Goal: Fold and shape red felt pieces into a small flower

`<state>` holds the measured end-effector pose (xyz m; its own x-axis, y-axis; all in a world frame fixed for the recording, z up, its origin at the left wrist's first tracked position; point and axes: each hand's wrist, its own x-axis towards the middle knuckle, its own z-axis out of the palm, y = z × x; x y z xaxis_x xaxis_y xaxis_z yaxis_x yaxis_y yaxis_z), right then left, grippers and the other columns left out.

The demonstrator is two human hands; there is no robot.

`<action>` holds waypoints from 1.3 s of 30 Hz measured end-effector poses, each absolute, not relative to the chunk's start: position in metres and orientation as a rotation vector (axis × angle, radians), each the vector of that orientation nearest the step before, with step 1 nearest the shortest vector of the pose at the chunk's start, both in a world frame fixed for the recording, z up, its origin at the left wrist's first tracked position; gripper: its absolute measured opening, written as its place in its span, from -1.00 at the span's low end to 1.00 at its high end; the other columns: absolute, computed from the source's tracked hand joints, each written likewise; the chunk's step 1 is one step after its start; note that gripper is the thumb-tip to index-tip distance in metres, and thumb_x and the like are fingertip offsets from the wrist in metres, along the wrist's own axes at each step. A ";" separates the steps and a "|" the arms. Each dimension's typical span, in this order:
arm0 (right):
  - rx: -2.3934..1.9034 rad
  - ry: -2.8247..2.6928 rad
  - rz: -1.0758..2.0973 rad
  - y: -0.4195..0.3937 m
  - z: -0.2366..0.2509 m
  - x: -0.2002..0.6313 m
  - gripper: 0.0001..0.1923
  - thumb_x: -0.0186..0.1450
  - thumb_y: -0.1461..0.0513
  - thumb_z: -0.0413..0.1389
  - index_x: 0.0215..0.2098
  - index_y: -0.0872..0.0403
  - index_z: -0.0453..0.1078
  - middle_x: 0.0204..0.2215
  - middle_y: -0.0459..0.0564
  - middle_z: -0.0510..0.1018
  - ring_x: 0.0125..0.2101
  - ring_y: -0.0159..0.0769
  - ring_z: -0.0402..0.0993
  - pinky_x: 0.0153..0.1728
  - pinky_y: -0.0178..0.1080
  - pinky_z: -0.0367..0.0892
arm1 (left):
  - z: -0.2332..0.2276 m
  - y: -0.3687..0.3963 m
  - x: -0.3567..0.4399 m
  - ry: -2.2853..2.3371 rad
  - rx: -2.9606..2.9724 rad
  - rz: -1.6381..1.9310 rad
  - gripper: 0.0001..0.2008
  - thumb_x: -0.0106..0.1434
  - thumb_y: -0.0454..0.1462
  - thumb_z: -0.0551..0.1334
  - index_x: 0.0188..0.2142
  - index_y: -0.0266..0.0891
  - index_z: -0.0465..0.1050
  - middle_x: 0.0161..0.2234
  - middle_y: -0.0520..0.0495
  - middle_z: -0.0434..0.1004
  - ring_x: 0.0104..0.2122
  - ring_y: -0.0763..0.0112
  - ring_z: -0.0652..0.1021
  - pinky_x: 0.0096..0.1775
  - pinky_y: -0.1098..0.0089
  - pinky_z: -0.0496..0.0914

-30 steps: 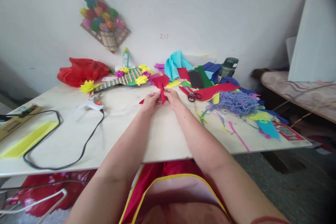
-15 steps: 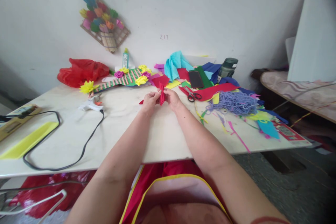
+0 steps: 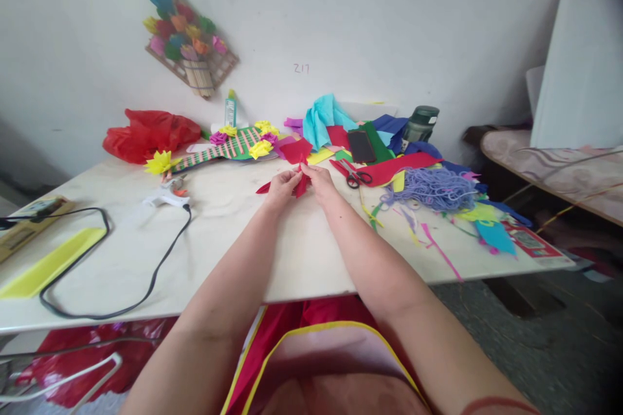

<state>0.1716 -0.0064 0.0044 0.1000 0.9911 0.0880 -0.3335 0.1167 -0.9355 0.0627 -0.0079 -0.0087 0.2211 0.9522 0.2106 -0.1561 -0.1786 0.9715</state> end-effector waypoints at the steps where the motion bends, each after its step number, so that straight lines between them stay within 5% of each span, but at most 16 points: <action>1: -0.924 -0.949 1.215 -0.007 0.005 0.171 -0.71 0.03 0.08 0.23 -0.48 0.16 0.45 -0.67 -0.10 0.46 -0.63 -0.44 0.34 -0.60 -0.38 0.17 | -0.009 -0.008 0.063 0.833 1.344 1.232 -0.56 -0.08 0.04 0.34 -0.50 -0.30 0.35 -0.60 -0.02 0.49 -0.60 0.48 0.47 -0.52 0.48 0.32; 18: -0.758 -1.093 1.345 -0.010 0.003 0.172 -0.55 0.03 -0.04 0.22 -0.34 0.18 0.42 -0.82 -0.21 0.28 -0.80 -0.46 0.12 -0.78 -0.35 0.10 | -0.004 -0.012 0.059 0.635 1.122 1.115 -0.72 0.10 -0.16 0.29 -0.29 -0.31 0.34 -0.60 0.01 0.46 -0.70 0.54 0.40 -0.61 0.49 0.34; 31: -0.799 -1.178 1.161 -0.011 0.004 0.167 -0.51 0.09 -0.14 0.11 -0.50 0.14 0.36 -0.84 -0.20 0.26 -0.78 -0.47 0.19 -0.69 -0.35 0.18 | -0.010 -0.005 0.057 0.676 1.135 1.171 -0.68 0.05 -0.08 0.32 -0.42 -0.33 0.39 -0.64 0.03 0.42 -0.71 0.62 0.34 -0.64 0.56 0.25; 39: -0.834 -1.134 1.141 -0.016 0.006 0.163 -0.46 0.10 -0.17 0.07 -0.40 0.17 0.40 -0.86 -0.23 0.22 -0.81 -0.45 0.17 -0.76 -0.35 0.16 | -0.009 -0.005 0.058 0.689 1.168 1.179 -0.65 0.01 -0.07 0.35 -0.47 -0.34 0.37 -0.64 0.04 0.41 -0.72 0.62 0.33 -0.63 0.54 0.28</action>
<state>0.1633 -0.0158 0.0058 0.0234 0.9683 0.2487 -0.2542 0.2463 -0.9353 0.0585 -0.0055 -0.0091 0.2930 0.9446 0.1479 -0.3341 -0.0438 0.9415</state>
